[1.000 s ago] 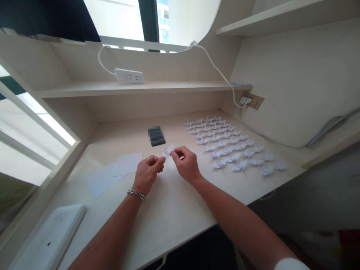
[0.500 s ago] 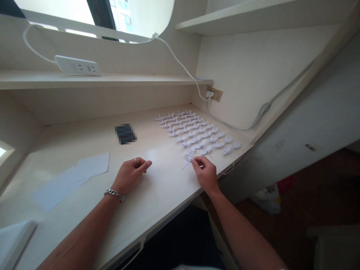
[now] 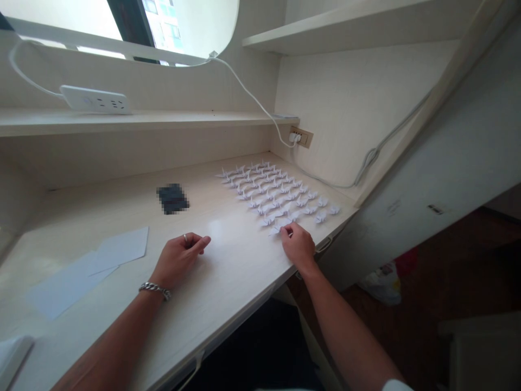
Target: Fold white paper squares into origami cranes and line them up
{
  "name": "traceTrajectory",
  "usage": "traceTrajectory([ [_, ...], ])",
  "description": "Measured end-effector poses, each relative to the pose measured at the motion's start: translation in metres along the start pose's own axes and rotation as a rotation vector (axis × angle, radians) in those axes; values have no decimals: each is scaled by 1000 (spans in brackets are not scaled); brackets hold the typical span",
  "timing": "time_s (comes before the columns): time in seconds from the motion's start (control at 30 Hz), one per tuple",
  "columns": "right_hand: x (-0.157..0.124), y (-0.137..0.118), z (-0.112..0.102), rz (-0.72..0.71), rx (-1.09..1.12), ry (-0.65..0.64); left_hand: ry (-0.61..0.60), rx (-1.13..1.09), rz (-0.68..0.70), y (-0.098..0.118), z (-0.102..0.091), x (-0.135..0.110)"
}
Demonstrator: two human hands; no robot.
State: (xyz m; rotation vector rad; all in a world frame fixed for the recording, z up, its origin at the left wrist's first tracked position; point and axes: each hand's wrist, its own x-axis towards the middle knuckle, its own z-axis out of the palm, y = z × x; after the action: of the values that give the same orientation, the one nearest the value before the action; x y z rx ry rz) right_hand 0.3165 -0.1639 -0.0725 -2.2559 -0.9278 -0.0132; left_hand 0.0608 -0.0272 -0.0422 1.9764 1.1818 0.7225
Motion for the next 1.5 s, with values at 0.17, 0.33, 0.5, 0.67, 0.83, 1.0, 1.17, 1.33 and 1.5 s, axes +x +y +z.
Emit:
traceTrajectory([
  [0.17,1,-4,3,40,-66,-18,-17,10,-2,-4,0,2],
  [0.33,2,-4,3,32,-90,-24,-20,3,-14,-1,0,0],
  [0.5,1,-4,3,15,-93,-32,-30,30,-8,0,0,0],
  [0.67,0,-5,5,1,-125,-40,-43,52,-7,0,-1,0],
  [0.83,-2,-5,6,-23,-149,-25,-63,79,-7,-1,-1,1],
  [1.0,-3,-4,6,-37,-151,-18,-65,92,-18,-2,-1,1],
  [1.17,-3,-4,6,-46,-139,-10,-66,90,-20,-2,-1,0],
  [1.33,-4,-2,8,-56,-120,10,-69,81,-8,-2,-1,1],
  [1.5,-4,0,9,-77,-98,36,-66,79,-7,-1,-1,1],
])
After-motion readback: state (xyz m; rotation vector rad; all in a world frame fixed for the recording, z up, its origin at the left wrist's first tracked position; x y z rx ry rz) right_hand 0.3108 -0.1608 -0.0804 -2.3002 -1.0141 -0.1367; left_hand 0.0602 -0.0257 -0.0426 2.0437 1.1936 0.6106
